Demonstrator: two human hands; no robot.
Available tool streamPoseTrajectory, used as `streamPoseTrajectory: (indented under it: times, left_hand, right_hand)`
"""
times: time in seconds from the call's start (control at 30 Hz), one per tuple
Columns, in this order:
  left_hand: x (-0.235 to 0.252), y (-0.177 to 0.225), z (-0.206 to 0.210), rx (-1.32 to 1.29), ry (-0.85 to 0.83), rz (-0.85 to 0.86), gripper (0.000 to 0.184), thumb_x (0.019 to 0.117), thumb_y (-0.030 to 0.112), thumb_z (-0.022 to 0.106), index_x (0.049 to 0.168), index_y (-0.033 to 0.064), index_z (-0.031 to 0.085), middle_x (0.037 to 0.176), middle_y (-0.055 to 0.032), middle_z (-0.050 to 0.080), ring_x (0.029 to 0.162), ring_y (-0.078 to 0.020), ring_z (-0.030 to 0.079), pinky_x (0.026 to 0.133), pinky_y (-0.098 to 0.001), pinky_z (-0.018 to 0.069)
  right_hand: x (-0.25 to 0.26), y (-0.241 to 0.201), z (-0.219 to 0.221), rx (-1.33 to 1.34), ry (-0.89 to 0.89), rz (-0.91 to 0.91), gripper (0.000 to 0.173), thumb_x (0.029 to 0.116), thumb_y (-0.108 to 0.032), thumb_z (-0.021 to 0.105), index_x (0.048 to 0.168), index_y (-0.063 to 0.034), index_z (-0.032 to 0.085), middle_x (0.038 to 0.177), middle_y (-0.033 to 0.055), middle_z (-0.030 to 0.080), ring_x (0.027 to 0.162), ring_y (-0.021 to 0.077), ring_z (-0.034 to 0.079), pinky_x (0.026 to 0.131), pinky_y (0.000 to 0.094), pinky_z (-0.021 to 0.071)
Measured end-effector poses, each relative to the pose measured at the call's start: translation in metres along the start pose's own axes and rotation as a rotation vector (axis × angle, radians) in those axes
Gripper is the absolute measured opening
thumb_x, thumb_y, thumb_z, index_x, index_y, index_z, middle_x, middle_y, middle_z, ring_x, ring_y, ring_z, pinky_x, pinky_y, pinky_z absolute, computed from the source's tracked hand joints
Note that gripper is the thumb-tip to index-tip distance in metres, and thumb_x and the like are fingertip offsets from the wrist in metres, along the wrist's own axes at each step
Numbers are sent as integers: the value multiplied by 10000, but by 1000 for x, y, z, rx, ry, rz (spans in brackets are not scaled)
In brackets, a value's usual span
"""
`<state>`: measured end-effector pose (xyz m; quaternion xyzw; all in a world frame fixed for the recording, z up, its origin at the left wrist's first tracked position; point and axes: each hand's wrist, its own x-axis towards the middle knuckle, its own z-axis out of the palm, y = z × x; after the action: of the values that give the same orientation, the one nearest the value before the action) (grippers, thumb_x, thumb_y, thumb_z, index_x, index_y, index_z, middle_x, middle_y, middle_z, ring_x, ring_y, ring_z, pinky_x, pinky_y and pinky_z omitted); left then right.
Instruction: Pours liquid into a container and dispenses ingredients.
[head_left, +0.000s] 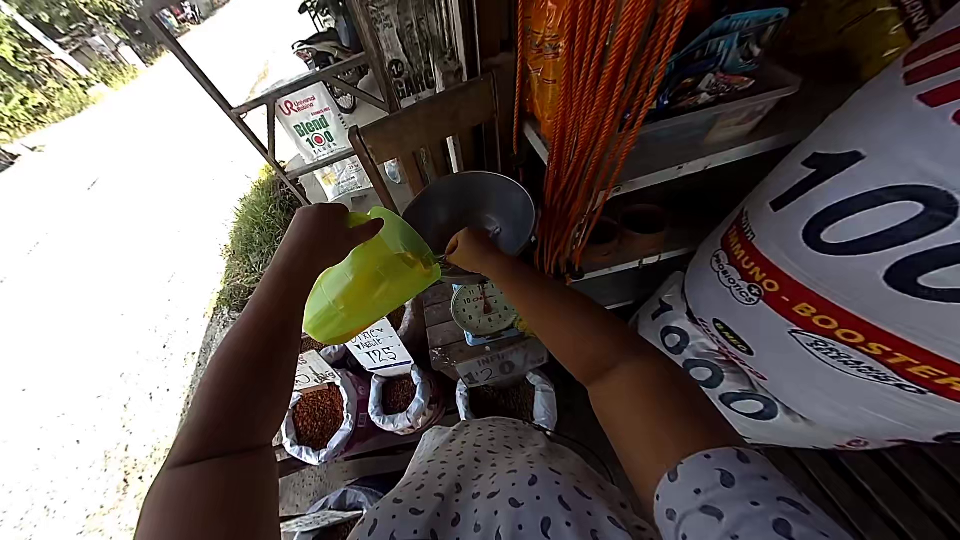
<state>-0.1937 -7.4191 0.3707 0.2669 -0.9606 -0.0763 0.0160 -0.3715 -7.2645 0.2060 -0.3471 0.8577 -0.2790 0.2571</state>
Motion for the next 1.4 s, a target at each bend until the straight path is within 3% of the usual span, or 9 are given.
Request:
streamPoseTrajectory:
  times: [0.67, 0.8, 1.4]
  left_hand:
    - [-4, -4, -2, -16, 25, 16, 625, 962, 616, 615, 874, -2, 645, 807, -192, 625, 797, -367, 631, 731, -614, 482]
    - [-5, -4, -4, -40, 24, 15, 619, 958, 612, 625, 917, -3, 677, 839, -195, 652, 822, -368, 649, 753, -626, 491]
    - [-8, -3, -9, -35, 25, 13, 614, 957, 610, 629, 857, 4, 644, 789, -176, 621, 774, -346, 628, 714, -599, 487]
  right_hand:
    - [6, 3, 6, -16, 18, 22, 209, 937, -160, 689, 1107, -64, 765, 1096, 178, 731, 1076, 339, 684, 928, 580, 523]
    - [4, 2, 6, -18, 28, 9, 219, 939, -166, 687, 1112, -55, 764, 1093, 193, 729, 1056, 360, 688, 915, 593, 525]
    - [5, 3, 8, 13, 35, 14, 210, 932, -151, 692, 1104, -56, 767, 1084, 191, 730, 1047, 350, 689, 909, 583, 527]
